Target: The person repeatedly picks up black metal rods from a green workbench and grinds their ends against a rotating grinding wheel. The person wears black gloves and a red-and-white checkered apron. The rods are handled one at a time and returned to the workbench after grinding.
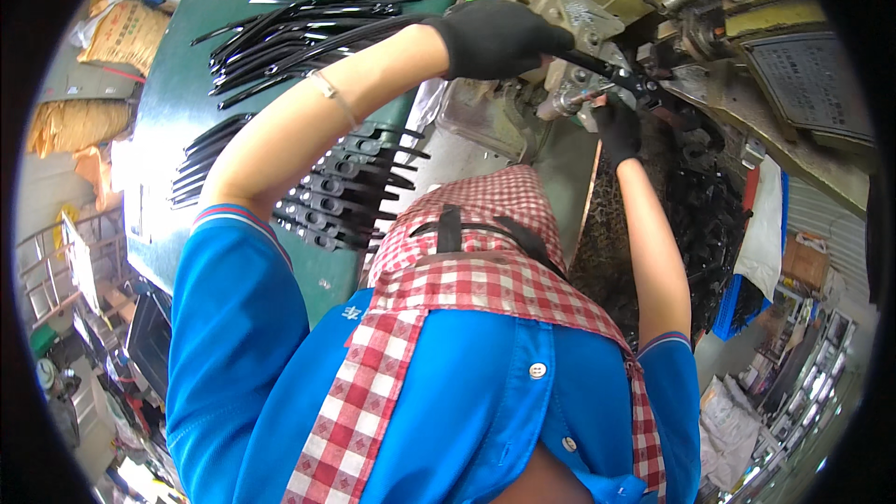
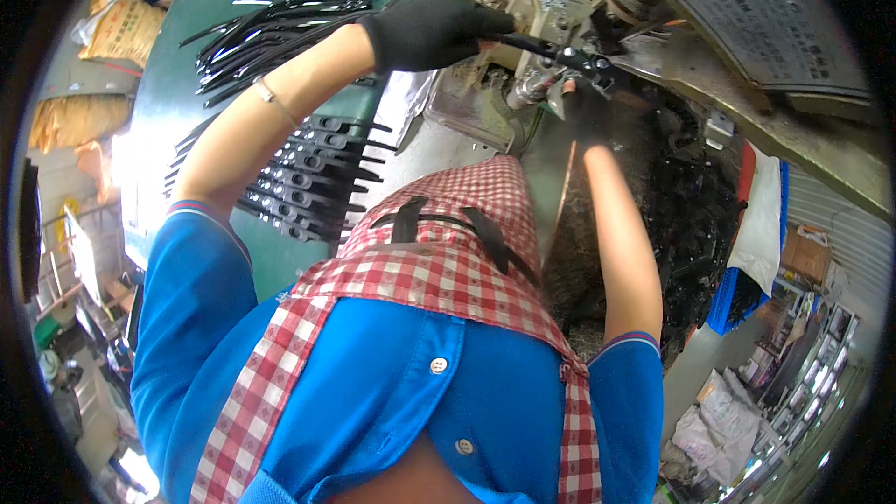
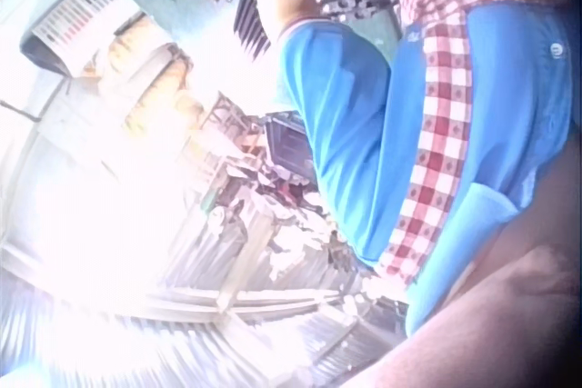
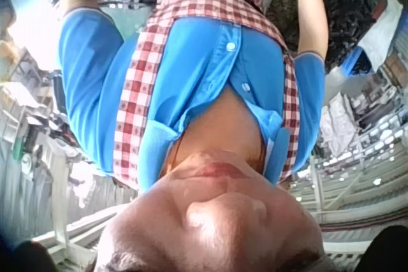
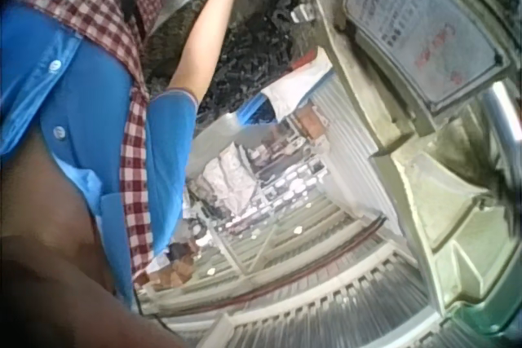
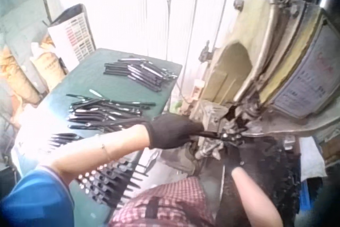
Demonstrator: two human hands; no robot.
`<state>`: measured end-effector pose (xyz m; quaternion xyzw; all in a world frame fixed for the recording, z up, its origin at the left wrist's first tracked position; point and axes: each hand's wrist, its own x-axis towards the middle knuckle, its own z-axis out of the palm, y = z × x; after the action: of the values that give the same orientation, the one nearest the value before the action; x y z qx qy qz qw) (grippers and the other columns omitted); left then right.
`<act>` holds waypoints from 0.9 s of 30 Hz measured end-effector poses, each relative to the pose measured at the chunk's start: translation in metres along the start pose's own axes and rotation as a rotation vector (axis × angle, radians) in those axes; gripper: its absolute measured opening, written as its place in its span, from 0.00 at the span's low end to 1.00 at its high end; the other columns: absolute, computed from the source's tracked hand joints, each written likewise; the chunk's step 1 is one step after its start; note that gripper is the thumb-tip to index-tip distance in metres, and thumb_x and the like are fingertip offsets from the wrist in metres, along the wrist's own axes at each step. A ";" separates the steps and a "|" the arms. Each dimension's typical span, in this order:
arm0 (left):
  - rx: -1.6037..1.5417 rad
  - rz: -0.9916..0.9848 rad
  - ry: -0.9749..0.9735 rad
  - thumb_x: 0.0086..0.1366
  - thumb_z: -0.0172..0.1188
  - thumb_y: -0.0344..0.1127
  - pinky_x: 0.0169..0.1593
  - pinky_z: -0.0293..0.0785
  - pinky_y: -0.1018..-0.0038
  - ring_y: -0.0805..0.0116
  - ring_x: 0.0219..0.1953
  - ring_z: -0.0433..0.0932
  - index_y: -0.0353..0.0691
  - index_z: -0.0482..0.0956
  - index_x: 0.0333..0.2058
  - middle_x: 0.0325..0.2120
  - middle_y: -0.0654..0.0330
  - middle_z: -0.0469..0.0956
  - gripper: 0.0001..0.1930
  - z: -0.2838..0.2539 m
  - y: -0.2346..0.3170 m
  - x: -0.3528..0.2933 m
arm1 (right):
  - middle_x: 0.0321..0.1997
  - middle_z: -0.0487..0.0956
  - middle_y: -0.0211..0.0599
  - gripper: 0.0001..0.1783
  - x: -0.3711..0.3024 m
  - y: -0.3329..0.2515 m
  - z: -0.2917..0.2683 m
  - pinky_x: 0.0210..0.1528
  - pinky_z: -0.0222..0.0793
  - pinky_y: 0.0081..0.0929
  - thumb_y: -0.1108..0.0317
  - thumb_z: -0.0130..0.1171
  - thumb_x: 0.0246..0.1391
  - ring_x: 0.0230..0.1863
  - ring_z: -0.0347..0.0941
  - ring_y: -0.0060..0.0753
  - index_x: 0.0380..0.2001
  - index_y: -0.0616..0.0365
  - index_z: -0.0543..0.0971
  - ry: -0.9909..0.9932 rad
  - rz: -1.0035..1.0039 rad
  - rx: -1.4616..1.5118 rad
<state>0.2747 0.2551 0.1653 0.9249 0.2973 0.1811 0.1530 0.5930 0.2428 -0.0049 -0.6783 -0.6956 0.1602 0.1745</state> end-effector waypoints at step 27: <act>0.293 -1.016 0.161 0.63 0.54 0.46 0.52 0.69 0.61 0.51 0.50 0.73 0.47 0.77 0.47 0.48 0.56 0.75 0.17 0.058 -0.071 -0.282 | 0.28 0.73 0.31 0.07 -0.007 -0.084 -0.099 0.36 0.71 0.28 0.69 0.59 0.57 0.30 0.71 0.25 0.34 0.61 0.74 -0.202 0.192 1.389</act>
<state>0.0511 0.1293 0.0169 0.6592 0.7407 0.1110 0.0673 0.5645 0.2318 0.1214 -0.4502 -0.3826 0.6435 0.4867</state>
